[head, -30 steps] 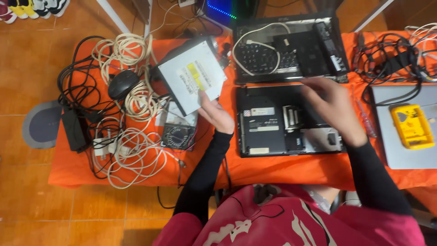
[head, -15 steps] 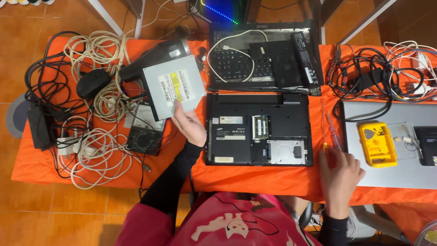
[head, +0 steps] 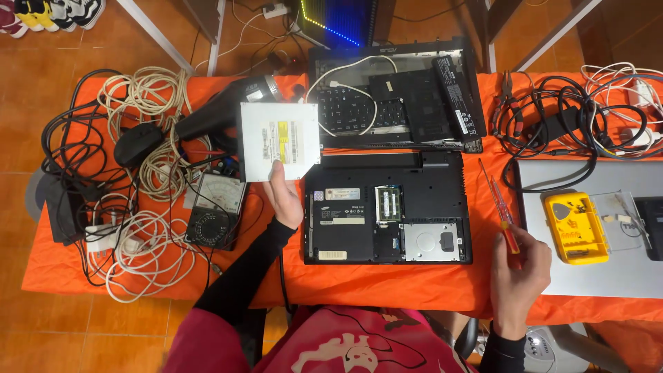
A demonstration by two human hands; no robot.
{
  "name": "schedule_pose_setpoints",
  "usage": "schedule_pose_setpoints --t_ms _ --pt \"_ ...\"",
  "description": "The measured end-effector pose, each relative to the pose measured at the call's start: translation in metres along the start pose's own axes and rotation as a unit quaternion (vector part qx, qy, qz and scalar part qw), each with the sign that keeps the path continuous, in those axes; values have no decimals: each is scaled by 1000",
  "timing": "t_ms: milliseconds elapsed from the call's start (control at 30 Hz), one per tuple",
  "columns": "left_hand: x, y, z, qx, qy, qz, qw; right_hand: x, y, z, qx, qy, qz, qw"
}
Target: Repairing or inspecting laptop components, specifically the optical drive, using a screwdriver and hairdryer.
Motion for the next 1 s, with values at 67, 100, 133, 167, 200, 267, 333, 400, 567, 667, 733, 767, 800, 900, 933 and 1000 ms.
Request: schedule_pose_setpoints --t_ms 67,100,133,167,200,267,333,400,567,667,733,767,800,900,933,1000 --pt "-1 0 -3 13 13 7 1000 1 -1 4 26 -6 27 999" --pt "-1 2 -2 -3 5 0 1000 0 0 6 33 1 10 999" --pt "-1 4 -2 -19 -3 -6 1000 0 0 8 43 8 -8 999" --pt "-2 3 -3 -20 0 -7 1000 0 1 8 42 5 -9 999" --pt "-2 2 -5 -22 9 -6 1000 0 1 10 42 14 -27 999" --pt "-2 -4 -11 -24 18 -7 1000 -1 2 11 42 21 -43 998" --pt "-1 -13 -17 -32 19 -23 999 -3 2 11 45 30 -69 996" --pt "0 2 -6 -33 23 -21 999 1 4 14 45 34 -66 996" --pt "-17 -62 -77 274 52 132 951 0 -5 4 44 19 3 999" --pt "-5 -19 -37 88 35 80 992 8 -11 7 44 30 0 999" --pt "-4 -20 -40 -48 39 13 998 9 -12 7 60 6 -40 997" --pt "-4 -16 -32 -49 36 13 998 7 -11 5 59 9 -39 997" --pt "-4 -11 -26 -48 25 13 998 7 -11 5 70 3 -41 997" --pt "-3 -15 -19 -51 18 21 998 7 -11 6 86 -2 -58 995" --pt "-3 -17 -22 -56 22 18 998 7 -11 8 84 -4 -63 994" --pt "-1 -17 -23 -54 41 17 998 4 -4 13 101 -5 -75 992"
Point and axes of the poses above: each hand's wrist, its own x-axis towards the middle knuckle, its own z-axis out of the palm, y = z × x, the point moved 2 cm from there along x, towards the middle knuckle, and after that the axes turned 10 degrees about -z, right-handed, at the moved point
